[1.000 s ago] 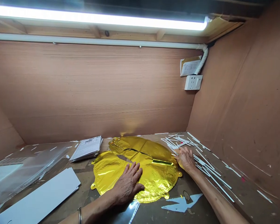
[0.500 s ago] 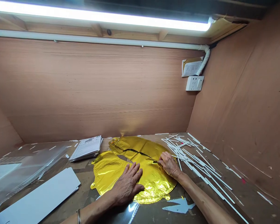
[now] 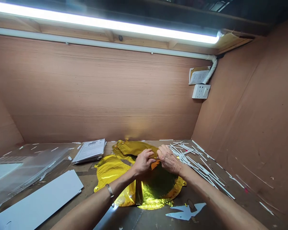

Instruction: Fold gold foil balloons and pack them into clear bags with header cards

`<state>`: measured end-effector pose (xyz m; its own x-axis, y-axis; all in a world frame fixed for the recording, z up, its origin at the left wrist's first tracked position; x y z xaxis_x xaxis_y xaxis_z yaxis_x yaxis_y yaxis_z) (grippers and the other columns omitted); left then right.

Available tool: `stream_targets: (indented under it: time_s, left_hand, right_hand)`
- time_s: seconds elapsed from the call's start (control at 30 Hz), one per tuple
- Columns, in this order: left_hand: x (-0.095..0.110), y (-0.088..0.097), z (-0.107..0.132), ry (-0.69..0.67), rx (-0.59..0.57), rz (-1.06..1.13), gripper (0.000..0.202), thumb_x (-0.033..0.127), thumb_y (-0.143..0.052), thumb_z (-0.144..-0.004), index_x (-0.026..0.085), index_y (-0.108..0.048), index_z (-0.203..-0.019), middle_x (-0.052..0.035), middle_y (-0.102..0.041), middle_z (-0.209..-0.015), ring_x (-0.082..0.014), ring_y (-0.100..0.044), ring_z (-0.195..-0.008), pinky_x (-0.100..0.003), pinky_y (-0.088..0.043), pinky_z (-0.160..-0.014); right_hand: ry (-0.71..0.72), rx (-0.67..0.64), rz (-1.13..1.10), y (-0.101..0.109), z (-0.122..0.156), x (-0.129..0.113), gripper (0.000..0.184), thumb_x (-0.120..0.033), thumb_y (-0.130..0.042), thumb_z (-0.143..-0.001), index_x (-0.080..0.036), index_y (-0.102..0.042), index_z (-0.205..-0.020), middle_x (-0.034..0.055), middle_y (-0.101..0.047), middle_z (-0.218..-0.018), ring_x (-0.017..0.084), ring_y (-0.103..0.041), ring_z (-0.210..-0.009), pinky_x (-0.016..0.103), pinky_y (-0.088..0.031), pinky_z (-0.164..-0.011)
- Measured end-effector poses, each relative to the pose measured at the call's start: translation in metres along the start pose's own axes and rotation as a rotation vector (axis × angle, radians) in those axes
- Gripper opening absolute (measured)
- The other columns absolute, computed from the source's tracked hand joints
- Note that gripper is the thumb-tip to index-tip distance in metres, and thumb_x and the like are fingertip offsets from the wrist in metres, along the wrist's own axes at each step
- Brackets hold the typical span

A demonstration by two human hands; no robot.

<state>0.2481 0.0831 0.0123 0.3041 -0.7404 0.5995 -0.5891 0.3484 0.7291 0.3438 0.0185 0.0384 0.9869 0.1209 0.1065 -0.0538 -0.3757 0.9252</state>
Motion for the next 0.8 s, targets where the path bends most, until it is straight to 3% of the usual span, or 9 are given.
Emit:
stream_targets:
  time_s: [0.07, 0.13, 0.23, 0.37, 0.47, 0.6, 0.7, 0.8]
  left_hand:
    - [0.001, -0.003, -0.014, 0.041, 0.032, 0.057, 0.021, 0.027, -0.049, -0.075, 0.016, -0.066, -0.071, -0.0034, -0.063, -0.072, -0.0162, -0.054, -0.074, -0.024, -0.040, -0.067]
    - [-0.001, -0.003, -0.018, 0.075, 0.077, 0.094, 0.025, 0.025, -0.046, -0.075, 0.014, -0.064, -0.060, -0.0008, -0.058, -0.055, -0.0126, -0.050, -0.058, -0.021, -0.037, -0.055]
    - [-0.002, 0.005, -0.015, 0.090, 0.159, 0.154, 0.025, 0.023, -0.046, -0.074, 0.014, -0.063, -0.058, 0.0013, -0.053, -0.050, -0.0104, -0.045, -0.053, -0.019, -0.033, -0.051]
    - [0.000, 0.019, -0.008, 0.090, 0.245, 0.202, 0.025, 0.024, -0.047, -0.073, 0.014, -0.063, -0.056, 0.0021, -0.049, -0.048, -0.0100, -0.043, -0.051, -0.019, -0.031, -0.051]
    - [0.002, 0.024, -0.005, 0.082, 0.277, 0.221, 0.025, 0.025, -0.048, -0.072, 0.014, -0.062, -0.054, 0.0025, -0.048, -0.047, -0.0099, -0.042, -0.050, -0.020, -0.030, -0.050]
    - [0.003, 0.023, 0.001, 0.065, 0.289, 0.240, 0.024, 0.024, -0.049, -0.072, 0.014, -0.063, -0.055, 0.0022, -0.050, -0.047, -0.0099, -0.043, -0.051, -0.020, -0.031, -0.052]
    - [0.004, 0.024, 0.004, 0.055, 0.285, 0.250, 0.022, 0.022, -0.049, -0.072, 0.015, -0.065, -0.057, 0.0020, -0.053, -0.049, -0.0102, -0.045, -0.052, -0.020, -0.032, -0.053]
    - [0.007, 0.028, 0.006, 0.048, 0.289, 0.255, 0.020, 0.020, -0.050, -0.071, 0.016, -0.065, -0.058, 0.0018, -0.054, -0.050, -0.0104, -0.046, -0.052, -0.020, -0.032, -0.053]
  right_hand:
    - [-0.005, -0.030, -0.009, 0.016, -0.010, -0.001, 0.016, -0.017, -0.042, -0.080, -0.015, -0.055, -0.070, 0.0092, -0.054, -0.079, 0.020, -0.044, -0.079, 0.032, -0.032, -0.072]
    - [-0.043, -0.047, -0.034, 0.035, -0.018, 0.004, 0.014, -0.025, -0.048, -0.079, -0.016, -0.058, -0.073, 0.0079, -0.057, -0.081, 0.020, -0.046, -0.081, 0.032, -0.032, -0.073]
    - [-0.173, -0.036, -0.098, 0.066, -0.024, 0.020, 0.022, -0.039, -0.059, -0.069, -0.022, -0.062, -0.082, 0.0054, -0.060, -0.087, 0.023, -0.050, -0.087, 0.035, -0.032, -0.076]
    - [-0.505, 0.064, -0.226, 0.094, -0.018, 0.048, 0.042, -0.053, -0.046, -0.074, -0.016, -0.063, -0.083, 0.0108, -0.063, -0.074, 0.026, -0.057, -0.075, 0.038, -0.038, -0.064]
    - [-0.628, 0.069, -0.423, 0.086, -0.007, 0.051, 0.039, -0.048, -0.049, -0.073, -0.013, -0.063, -0.082, 0.0071, -0.063, -0.060, 0.019, -0.059, -0.056, 0.030, -0.042, -0.051]
    - [-0.672, 0.108, -0.624, 0.060, 0.002, 0.038, 0.030, -0.028, -0.061, -0.064, -0.011, -0.061, -0.089, 0.0040, -0.067, -0.065, 0.015, -0.061, -0.057, 0.024, -0.046, -0.051]
    - [-0.700, 0.155, -0.656, 0.049, 0.007, 0.031, 0.025, -0.028, -0.061, -0.062, -0.012, -0.061, -0.081, 0.0035, -0.066, -0.062, 0.016, -0.060, -0.055, 0.025, -0.046, -0.049]
    - [-0.693, 0.166, -0.603, 0.057, 0.009, 0.030, 0.027, -0.031, -0.064, -0.059, -0.014, -0.062, -0.080, 0.0021, -0.065, -0.059, 0.017, -0.058, -0.053, 0.027, -0.045, -0.048]
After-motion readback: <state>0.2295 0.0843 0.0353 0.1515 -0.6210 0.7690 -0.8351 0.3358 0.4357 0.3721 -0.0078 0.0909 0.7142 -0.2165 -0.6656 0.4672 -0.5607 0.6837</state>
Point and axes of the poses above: each hand's wrist, its own z-axis away from the middle knuckle, its own y-axis out of the back of the hand, x = y × z, the point moved 5 cm from there along -z, towards the middle knuckle
